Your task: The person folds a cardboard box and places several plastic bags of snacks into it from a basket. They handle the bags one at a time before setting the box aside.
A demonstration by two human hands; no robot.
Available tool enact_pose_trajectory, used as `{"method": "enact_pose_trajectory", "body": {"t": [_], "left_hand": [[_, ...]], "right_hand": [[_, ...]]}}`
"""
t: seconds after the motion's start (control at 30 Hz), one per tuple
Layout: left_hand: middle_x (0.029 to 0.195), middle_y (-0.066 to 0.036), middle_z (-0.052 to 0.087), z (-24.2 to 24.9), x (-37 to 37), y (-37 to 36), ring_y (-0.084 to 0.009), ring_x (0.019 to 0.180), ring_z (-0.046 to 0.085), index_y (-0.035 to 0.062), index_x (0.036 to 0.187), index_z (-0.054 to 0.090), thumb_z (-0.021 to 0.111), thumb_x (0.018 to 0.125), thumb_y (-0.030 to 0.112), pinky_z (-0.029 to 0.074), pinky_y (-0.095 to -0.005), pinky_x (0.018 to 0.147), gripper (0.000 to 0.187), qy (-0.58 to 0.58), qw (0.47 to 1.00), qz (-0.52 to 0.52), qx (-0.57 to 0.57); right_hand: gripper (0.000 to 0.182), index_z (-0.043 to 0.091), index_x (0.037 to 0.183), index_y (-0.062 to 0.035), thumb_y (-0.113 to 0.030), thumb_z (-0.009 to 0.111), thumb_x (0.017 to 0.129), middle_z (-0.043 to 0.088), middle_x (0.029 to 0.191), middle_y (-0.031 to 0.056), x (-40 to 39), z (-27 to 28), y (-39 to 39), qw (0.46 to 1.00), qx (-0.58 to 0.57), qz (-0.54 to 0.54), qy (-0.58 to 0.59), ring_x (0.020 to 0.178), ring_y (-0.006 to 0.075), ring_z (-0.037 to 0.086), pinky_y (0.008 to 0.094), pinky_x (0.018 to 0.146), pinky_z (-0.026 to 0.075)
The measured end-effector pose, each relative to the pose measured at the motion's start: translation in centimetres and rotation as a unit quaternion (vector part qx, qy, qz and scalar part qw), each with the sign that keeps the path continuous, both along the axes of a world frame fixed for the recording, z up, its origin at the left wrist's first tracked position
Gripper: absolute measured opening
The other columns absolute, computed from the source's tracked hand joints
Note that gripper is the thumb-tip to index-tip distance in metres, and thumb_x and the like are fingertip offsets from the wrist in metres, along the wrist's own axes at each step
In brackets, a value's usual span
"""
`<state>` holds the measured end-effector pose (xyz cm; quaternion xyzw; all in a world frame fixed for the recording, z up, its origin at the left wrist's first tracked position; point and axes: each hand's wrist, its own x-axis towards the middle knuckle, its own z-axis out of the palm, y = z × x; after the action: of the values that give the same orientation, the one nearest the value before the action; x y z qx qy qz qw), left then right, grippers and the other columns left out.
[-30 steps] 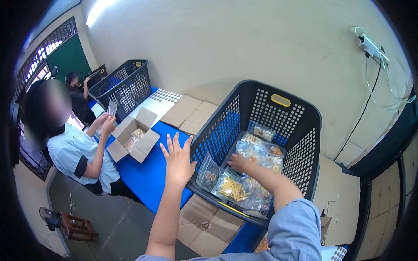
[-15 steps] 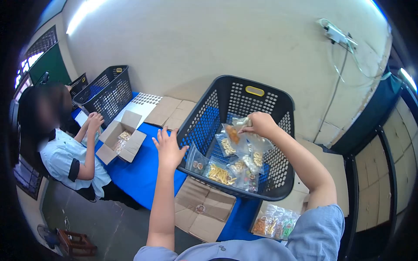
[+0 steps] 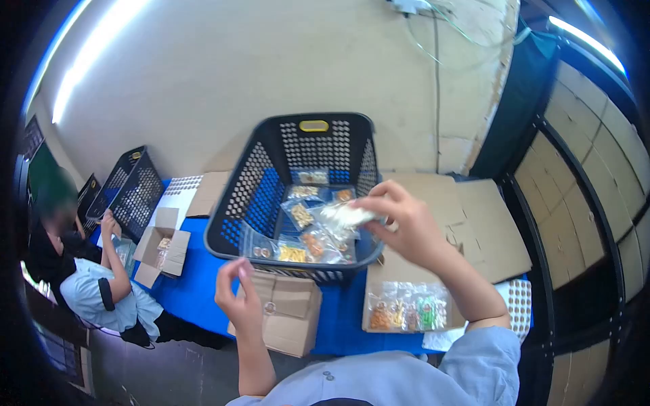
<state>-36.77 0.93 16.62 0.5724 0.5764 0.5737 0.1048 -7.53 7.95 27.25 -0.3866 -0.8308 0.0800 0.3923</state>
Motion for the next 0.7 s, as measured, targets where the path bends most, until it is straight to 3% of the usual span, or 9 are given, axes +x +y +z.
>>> {"method": "enact_pose_trajectory", "body": {"t": [0.07,0.17,0.2,0.23,0.33,0.4,0.5,0.63,0.7], "left_hand": [[0.113,-0.015,0.059,1.4,4.0,-2.9,-0.0257,0.102,0.061,0.0001,0.121,0.052,0.053,0.092,0.023,0.048,-0.0404,0.089,0.037,-0.128,0.979,-0.136,-0.082],[0.122,-0.017,0.055,-0.2,7.5,-3.6,-0.0278,0.111,0.058,0.0004,0.136,0.035,0.052,0.089,0.057,0.047,-0.0377,0.091,0.076,-0.375,0.776,-0.467,-0.198],[0.133,-0.018,0.048,-1.2,8.4,-3.5,-0.0285,0.120,0.051,0.0017,0.143,0.023,0.050,0.082,0.070,0.046,-0.0393,0.094,0.096,-0.463,0.690,-0.493,-0.258],[0.139,-0.016,0.041,-1.6,9.0,-3.5,-0.0277,0.127,0.046,0.0018,0.143,0.023,0.050,0.087,0.062,0.044,-0.0406,0.098,0.087,-0.530,0.628,-0.514,-0.247],[0.136,-0.014,0.046,-4.3,11.2,-2.8,-0.0240,0.123,0.049,0.0010,0.140,0.027,0.058,0.092,0.040,0.044,-0.0401,0.099,0.070,-0.524,0.701,-0.433,-0.216],[0.129,-0.012,0.052,-5.6,12.4,-2.7,-0.0204,0.117,0.053,-0.0007,0.134,0.037,0.062,0.090,0.012,0.046,-0.0364,0.097,0.052,-0.423,0.817,-0.350,-0.175],[0.118,-0.010,0.059,-5.0,13.1,-2.2,-0.0187,0.108,0.058,-0.0010,0.126,0.046,0.063,0.086,0.000,0.048,-0.0336,0.094,0.044,-0.324,0.828,-0.415,-0.193],[0.109,-0.008,0.062,-7.6,16.5,-2.4,-0.0145,0.097,0.060,-0.0004,0.122,0.050,0.070,0.086,0.012,0.049,-0.0289,0.086,0.043,-0.359,0.816,-0.364,-0.270],[0.111,-0.007,0.061,-8.3,18.4,-2.7,-0.0127,0.099,0.059,0.0010,0.128,0.046,0.072,0.085,0.018,0.048,-0.0296,0.088,0.053,-0.361,0.793,-0.383,-0.307]], "right_hand": [[0.046,0.067,0.109,-0.0128,0.003,0.074,0.067,0.058,0.106,0.0066,1.2,-1.0,-3.7,1.000,0.031,-0.005,-0.002,0.078,0.0185,0.066,0.0324,0.065,0.054],[0.051,0.068,0.112,-0.0133,0.007,0.069,0.065,0.057,0.115,0.0124,2.5,-4.8,-6.9,0.992,0.114,0.048,0.031,0.096,0.0254,0.063,0.0338,0.079,0.055],[0.049,0.068,0.112,-0.0128,0.007,0.066,0.067,0.056,0.118,0.0134,2.3,-6.1,-7.7,0.993,0.064,0.089,0.048,0.108,0.0297,0.058,0.0374,0.090,0.051],[0.052,0.065,0.117,-0.0134,0.006,0.064,0.068,0.054,0.123,0.0142,2.1,-7.6,-8.3,0.991,0.052,0.118,0.024,0.115,0.0317,0.054,0.0393,0.094,0.048],[0.056,0.060,0.122,-0.0139,0.004,0.064,0.070,0.052,0.127,0.0135,2.9,-9.9,-10.0,0.992,0.017,0.122,0.019,0.120,0.0338,0.050,0.0412,0.099,0.044],[0.057,0.057,0.126,-0.0130,0.003,0.064,0.071,0.050,0.130,0.0130,5.4,-10.4,-10.7,0.997,0.013,0.054,0.043,0.121,0.0351,0.049,0.0431,0.101,0.041],[0.052,0.057,0.125,-0.0105,0.000,0.063,0.075,0.049,0.131,0.0137,10.8,-11.0,-11.7,0.990,-0.023,-0.117,0.073,0.122,0.0362,0.048,0.0450,0.103,0.038],[0.047,0.054,0.128,-0.0092,-0.006,0.060,0.082,0.047,0.134,0.0150,13.0,-13.4,-13.0,0.962,-0.175,-0.127,0.168,0.125,0.0358,0.046,0.0453,0.104,0.037],[0.051,0.042,0.138,-0.0119,-0.024,0.058,0.091,0.046,0.137,0.0124,11.8,-15.3,-13.3,0.892,-0.372,-0.081,0.244,0.128,0.0342,0.043,0.0451,0.105,0.035]]}}
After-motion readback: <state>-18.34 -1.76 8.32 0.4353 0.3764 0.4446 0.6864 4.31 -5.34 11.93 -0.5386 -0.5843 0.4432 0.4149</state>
